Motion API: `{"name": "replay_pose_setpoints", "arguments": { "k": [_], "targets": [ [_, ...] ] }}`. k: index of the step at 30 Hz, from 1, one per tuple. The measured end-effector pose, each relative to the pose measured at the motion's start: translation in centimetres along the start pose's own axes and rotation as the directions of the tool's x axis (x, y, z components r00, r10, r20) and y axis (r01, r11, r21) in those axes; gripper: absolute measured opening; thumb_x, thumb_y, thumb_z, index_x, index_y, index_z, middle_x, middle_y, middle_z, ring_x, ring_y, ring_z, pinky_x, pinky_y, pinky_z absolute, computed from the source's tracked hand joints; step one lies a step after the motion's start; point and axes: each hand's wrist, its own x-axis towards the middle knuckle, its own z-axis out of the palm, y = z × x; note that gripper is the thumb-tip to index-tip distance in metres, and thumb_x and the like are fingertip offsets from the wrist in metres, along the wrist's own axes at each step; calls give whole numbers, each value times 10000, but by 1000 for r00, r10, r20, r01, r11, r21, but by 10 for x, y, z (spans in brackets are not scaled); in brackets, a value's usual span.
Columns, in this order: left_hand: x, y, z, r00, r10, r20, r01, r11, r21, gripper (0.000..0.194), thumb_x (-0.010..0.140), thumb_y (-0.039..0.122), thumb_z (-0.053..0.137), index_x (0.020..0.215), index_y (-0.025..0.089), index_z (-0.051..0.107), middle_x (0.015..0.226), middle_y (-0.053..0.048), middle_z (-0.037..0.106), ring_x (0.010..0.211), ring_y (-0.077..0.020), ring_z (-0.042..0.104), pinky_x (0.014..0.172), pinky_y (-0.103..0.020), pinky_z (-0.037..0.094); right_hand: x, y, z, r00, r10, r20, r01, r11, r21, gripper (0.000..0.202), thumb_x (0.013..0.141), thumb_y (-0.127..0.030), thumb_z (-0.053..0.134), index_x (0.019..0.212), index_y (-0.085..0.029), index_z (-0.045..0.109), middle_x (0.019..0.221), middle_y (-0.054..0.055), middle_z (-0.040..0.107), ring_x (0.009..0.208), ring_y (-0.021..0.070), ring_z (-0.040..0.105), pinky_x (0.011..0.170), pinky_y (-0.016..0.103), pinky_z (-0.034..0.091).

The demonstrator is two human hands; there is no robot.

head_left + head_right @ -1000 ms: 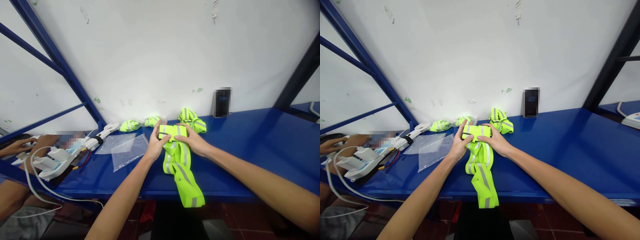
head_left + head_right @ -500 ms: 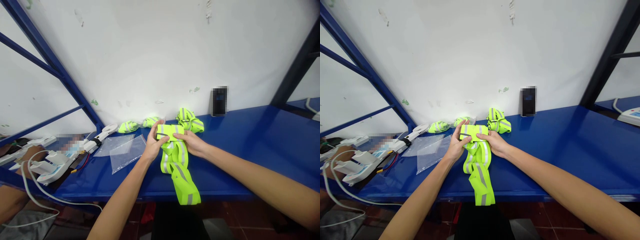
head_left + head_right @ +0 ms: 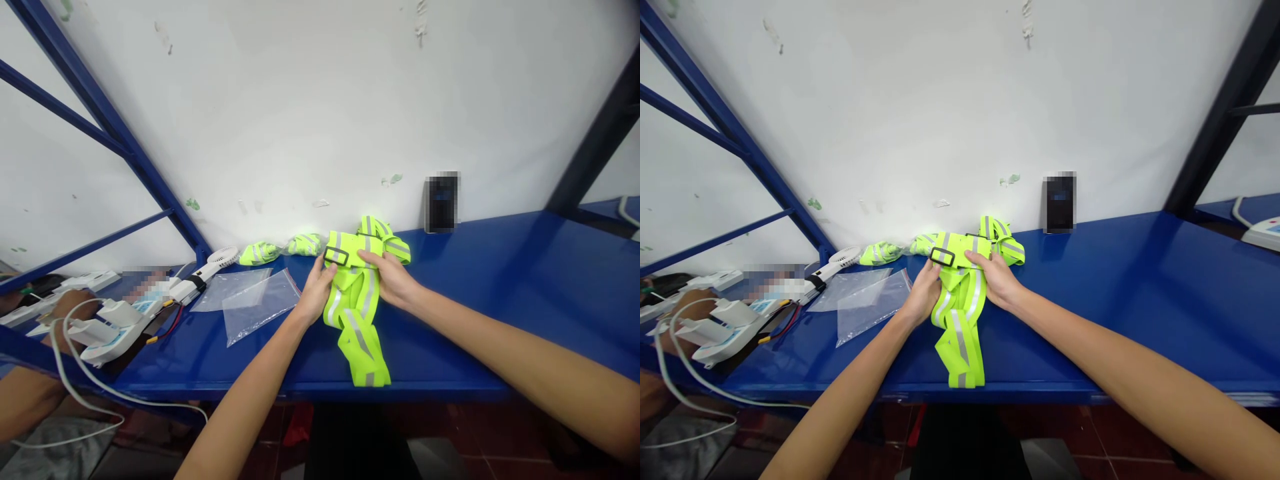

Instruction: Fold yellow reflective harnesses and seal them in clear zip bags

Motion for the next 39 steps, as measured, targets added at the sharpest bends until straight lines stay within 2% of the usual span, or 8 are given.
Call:
{"name": "replay_pose_setpoints", "arguments": {
  "k": [5,10,15,20,25,30,34,39],
  "targets": [
    [-4,1,2,971,-232,54,221,961,165,427,759,471,711,995,115,694,899,-96,733,744,-184,683,693,-266,507,1,-8,-4,1000,-9,-15,9,999,35,195,795,-284,699,972,-208,668,1089,77,726,1033,304,672,913,482,555],
    [-7,3,4,968,-247,-37,249,941,231,374,703,464,755,758,97,709,685,-65,711,552,-137,621,549,-227,454,-4,-9,3,999,22,38,-22,1000,18,212,818,-322,669,993,-204,660,1100,90,721,1042,301,671,914,478,551],
    [-4,1,0,953,-295,-71,301,947,115,316,666,353,789,822,84,735,760,-102,739,669,-215,688,685,-308,518,-8,-7,3,991,58,120,-57,998,-12,274,795,-349,691,1016,-189,661,1113,105,716,1046,305,668,893,462,558],
    [1,-6,-8,954,-286,-83,292,955,61,319,644,258,766,916,96,735,820,-102,749,722,-258,704,747,-374,528,-9,-2,2,992,-62,111,77,988,-136,369,714,-303,773,1050,-225,642,1126,79,709,1021,286,676,904,470,546],
    [0,-6,-1,960,-262,-97,267,963,39,285,665,326,770,823,95,714,776,-94,740,703,-233,699,725,-335,524,-8,-4,3,988,-107,107,124,979,-163,464,668,-311,804,1087,-260,611,1112,56,709,1026,280,670,887,475,549],
    [-5,-1,7,968,-250,23,251,967,-46,375,703,342,757,992,112,693,931,-108,740,833,-253,704,792,-349,528,-3,-4,-4,992,-123,36,127,978,-168,428,620,-312,831,982,-216,623,1026,63,727,947,273,689,881,477,542],
    [-7,-1,10,956,-279,92,274,960,59,540,662,276,809,1149,128,630,1036,-125,721,892,-271,697,820,-378,523,-1,8,-5,968,-248,46,248,901,-356,369,693,-343,779,1007,-216,632,1091,68,710,1014,275,663,925,472,512],
    [-6,-7,12,978,-189,85,173,970,170,572,657,282,824,1167,136,612,1066,-123,708,949,-256,682,899,-384,493,-6,18,8,908,-417,38,390,808,-442,291,759,-358,712,1005,-226,628,1133,61,691,1080,261,633,982,437,477]
  ]
}}
